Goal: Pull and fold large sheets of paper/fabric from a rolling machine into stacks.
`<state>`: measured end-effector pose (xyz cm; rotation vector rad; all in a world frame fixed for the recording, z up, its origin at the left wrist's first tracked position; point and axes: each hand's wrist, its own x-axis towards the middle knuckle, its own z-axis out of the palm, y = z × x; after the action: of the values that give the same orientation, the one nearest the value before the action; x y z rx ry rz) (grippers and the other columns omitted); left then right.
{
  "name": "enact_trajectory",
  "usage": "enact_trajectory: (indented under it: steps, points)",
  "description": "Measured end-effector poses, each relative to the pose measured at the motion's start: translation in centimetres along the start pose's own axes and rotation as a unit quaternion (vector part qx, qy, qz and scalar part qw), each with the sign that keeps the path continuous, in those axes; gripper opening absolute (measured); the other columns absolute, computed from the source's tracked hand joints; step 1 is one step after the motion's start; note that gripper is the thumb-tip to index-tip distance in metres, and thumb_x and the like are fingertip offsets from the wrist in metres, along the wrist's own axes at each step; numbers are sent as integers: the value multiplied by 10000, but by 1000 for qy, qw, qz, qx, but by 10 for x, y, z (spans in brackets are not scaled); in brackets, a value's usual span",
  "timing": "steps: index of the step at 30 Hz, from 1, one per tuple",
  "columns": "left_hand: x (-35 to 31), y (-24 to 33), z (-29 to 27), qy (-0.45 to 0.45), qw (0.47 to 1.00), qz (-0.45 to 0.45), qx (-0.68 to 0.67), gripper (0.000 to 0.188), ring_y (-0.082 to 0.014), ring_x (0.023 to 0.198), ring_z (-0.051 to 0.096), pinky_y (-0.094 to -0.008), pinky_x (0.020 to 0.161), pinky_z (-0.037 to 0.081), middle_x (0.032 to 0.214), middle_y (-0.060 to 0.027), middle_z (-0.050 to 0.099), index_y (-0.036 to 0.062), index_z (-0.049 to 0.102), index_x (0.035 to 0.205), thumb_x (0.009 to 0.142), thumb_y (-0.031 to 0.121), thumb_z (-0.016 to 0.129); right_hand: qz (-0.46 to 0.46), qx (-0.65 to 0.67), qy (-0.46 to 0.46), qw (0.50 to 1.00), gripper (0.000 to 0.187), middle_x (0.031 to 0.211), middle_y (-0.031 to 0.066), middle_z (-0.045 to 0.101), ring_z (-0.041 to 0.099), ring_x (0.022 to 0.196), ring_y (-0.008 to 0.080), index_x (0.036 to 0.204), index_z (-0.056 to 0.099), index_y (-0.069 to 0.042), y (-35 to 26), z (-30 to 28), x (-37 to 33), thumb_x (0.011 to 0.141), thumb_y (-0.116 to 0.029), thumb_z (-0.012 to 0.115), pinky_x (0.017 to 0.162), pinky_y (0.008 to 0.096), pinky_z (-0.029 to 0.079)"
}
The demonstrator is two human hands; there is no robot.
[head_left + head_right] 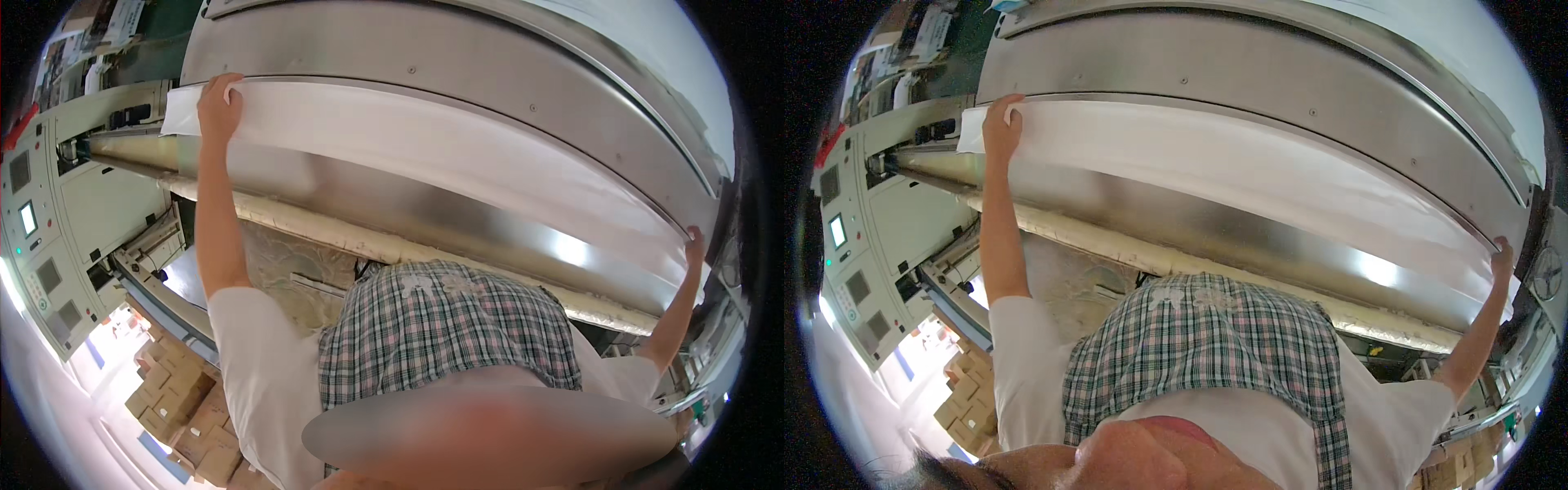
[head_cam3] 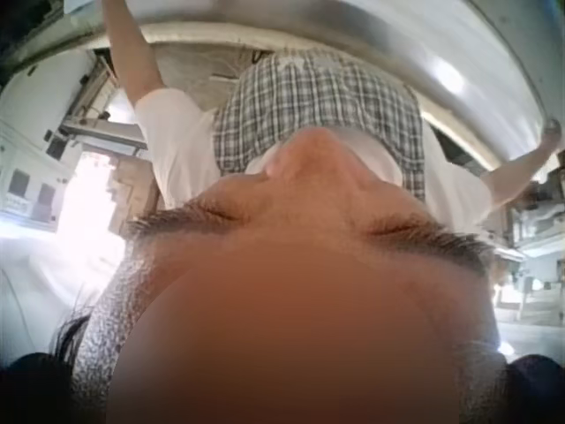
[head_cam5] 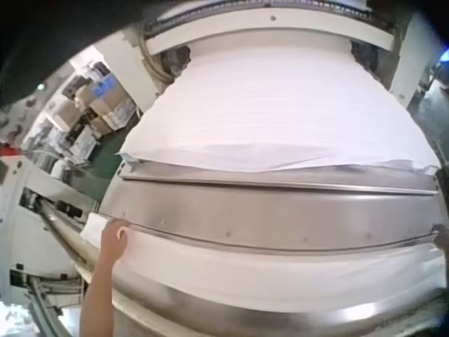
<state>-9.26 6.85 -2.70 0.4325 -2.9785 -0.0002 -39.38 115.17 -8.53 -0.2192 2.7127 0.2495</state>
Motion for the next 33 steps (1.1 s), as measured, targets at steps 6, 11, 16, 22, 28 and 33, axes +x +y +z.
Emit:
enact_trajectory:
  steps: [6,11,16,22,28,33]
  points:
    - [-87,187,-64,-71,912,81,-395,200,-199,849,590,-297,773,452,898,-77,621,66,607,912,744,-22,544,-153,375,192,894,258,937,31,560,528,828,115,1038,524,-24,-380,-115,-107,787,-31,582,780,232,425]
    - [-115,263,-36,-44,859,250,-445,268,-259,942,540,-357,830,440,1015,-73,573,73,569,971,711,11,581,-373,328,106,861,402,1030,103,500,506,920,244,990,520,-49,-542,-140,-175,623,28,662,745,337,433]
    - [-119,252,-23,4,844,300,-445,278,-272,974,513,-388,847,414,1038,-73,560,74,555,959,688,26,592,-399,285,170,855,297,972,119,499,520,871,288,922,531,-43,-588,-122,-184,652,34,626,697,339,449]
    - [-118,143,-12,70,922,209,-317,236,-279,909,537,-377,806,424,1009,-82,576,77,572,950,717,49,591,-362,306,166,865,233,952,119,502,529,837,292,875,543,-31,-646,-124,-193,661,41,598,661,338,455]
    - [-104,-27,-33,200,941,21,-273,133,-262,863,563,-347,754,445,889,-108,608,42,601,886,760,36,559,-364,298,192,861,231,908,98,502,509,824,273,830,539,-26,-708,-130,-201,621,64,576,645,338,470]
    - [-38,-87,-29,245,944,82,-205,84,-295,778,557,-370,690,446,822,-116,595,50,606,823,745,65,581,-358,282,208,865,232,905,101,502,491,824,284,822,537,-33,-751,-136,-203,615,64,572,671,357,453]
